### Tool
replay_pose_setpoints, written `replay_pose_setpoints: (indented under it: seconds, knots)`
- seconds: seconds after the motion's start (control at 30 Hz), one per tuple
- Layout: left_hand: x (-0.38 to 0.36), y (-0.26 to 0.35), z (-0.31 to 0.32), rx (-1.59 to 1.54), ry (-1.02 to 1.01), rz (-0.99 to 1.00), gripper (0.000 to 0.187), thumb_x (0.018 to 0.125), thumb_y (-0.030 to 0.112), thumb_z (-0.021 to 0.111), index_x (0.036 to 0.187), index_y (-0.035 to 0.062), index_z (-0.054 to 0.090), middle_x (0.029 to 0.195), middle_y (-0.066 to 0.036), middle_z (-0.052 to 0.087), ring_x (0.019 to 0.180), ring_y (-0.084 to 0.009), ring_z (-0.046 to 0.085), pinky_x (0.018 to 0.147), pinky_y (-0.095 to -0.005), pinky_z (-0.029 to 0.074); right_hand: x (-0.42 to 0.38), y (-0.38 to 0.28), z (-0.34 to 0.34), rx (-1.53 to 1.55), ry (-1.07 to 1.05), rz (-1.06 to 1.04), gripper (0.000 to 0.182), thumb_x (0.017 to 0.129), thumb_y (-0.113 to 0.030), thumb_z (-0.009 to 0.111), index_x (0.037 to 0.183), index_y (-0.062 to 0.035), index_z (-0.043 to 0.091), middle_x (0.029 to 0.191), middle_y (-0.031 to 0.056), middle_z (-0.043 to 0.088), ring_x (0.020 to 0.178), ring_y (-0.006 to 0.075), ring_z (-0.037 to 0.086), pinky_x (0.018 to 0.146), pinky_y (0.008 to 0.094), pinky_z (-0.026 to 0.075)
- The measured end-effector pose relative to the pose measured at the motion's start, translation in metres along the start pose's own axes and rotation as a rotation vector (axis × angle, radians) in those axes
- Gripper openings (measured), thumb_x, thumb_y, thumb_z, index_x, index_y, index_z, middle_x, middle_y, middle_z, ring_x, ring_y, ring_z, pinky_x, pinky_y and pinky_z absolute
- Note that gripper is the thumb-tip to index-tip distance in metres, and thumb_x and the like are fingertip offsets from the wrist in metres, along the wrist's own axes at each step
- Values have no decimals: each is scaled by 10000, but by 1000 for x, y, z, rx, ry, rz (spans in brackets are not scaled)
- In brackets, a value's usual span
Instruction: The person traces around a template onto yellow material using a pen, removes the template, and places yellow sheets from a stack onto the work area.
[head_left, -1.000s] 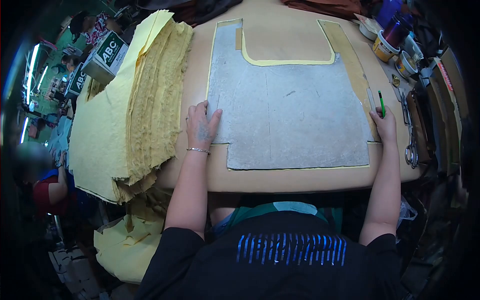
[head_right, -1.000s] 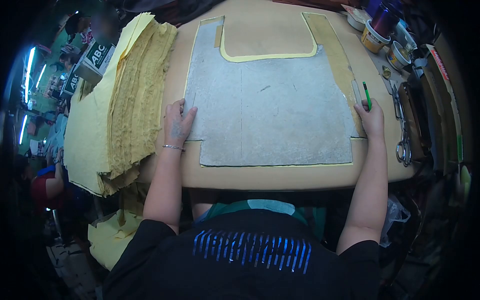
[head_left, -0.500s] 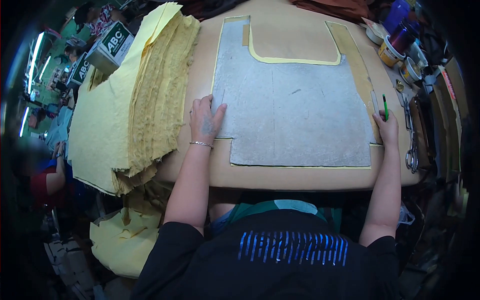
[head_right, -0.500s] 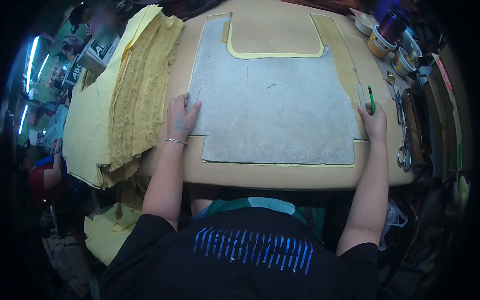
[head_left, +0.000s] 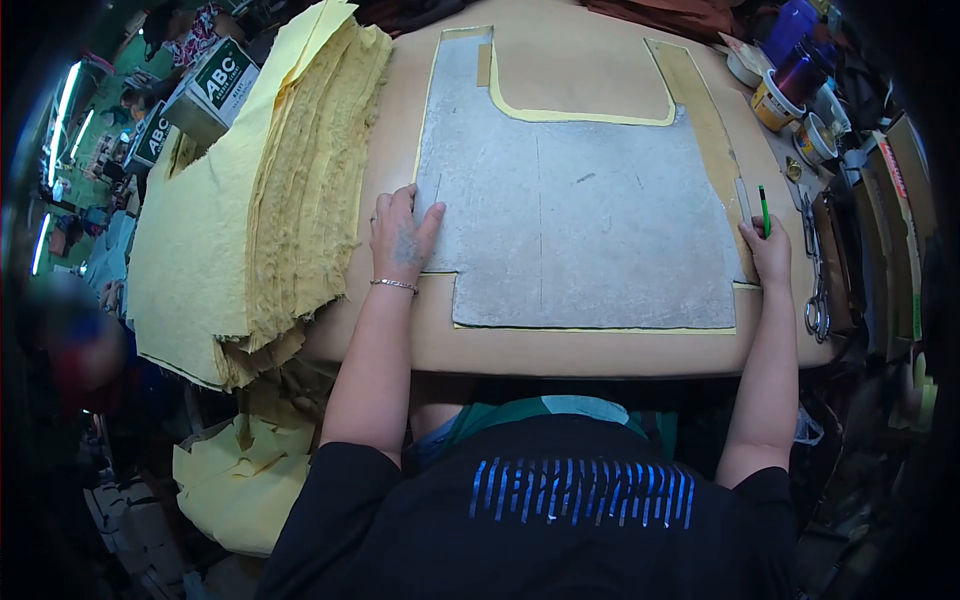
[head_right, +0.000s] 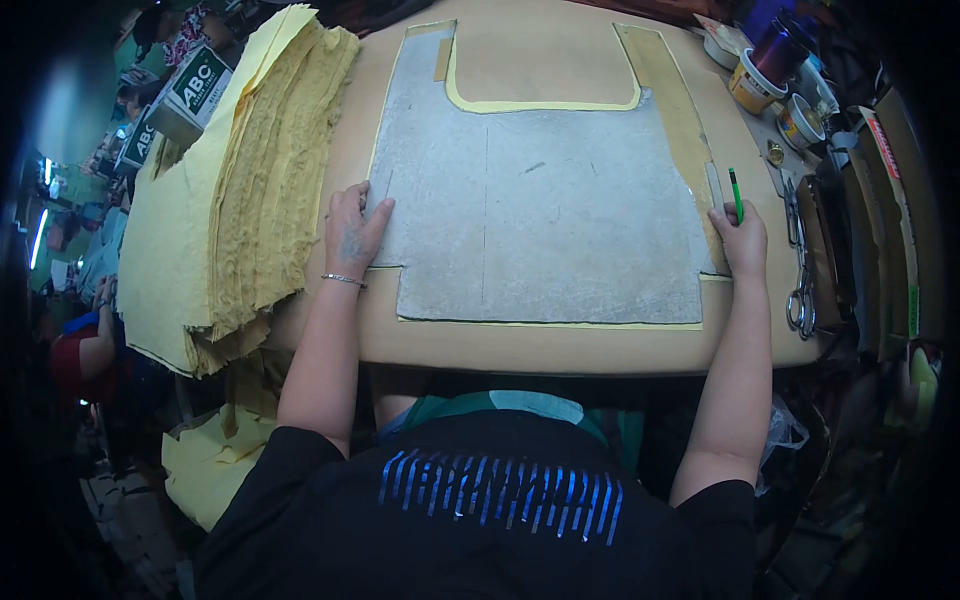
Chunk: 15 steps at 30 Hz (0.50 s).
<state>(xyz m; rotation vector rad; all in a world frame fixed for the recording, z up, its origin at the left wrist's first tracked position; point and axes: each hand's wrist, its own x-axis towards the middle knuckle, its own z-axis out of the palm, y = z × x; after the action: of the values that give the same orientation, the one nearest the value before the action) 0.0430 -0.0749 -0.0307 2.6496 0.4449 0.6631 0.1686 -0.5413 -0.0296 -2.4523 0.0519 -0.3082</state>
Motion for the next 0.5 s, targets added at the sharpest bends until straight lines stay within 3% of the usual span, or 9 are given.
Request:
replay_pose_setpoints:
  seconds: [0.1,0.5]
  knots:
    - [0,1,-3,-27,-83,-66,436,716,319,599,1030,32,507,926,-141,477,888,-304,474,781,-383,385,2,1,-1,-6,-14,-1,309,680,-191,677,850,32,548,689,89,561,622,154,526,594,277,433]
    - [1,0,-1,-50,-75,-56,431,719,298,606,1038,27,503,924,-141,486,862,-297,489,768,-373,388,-1,0,0,51,-20,34,331,659,-189,687,865,30,548,704,99,571,640,164,543,621,277,446]
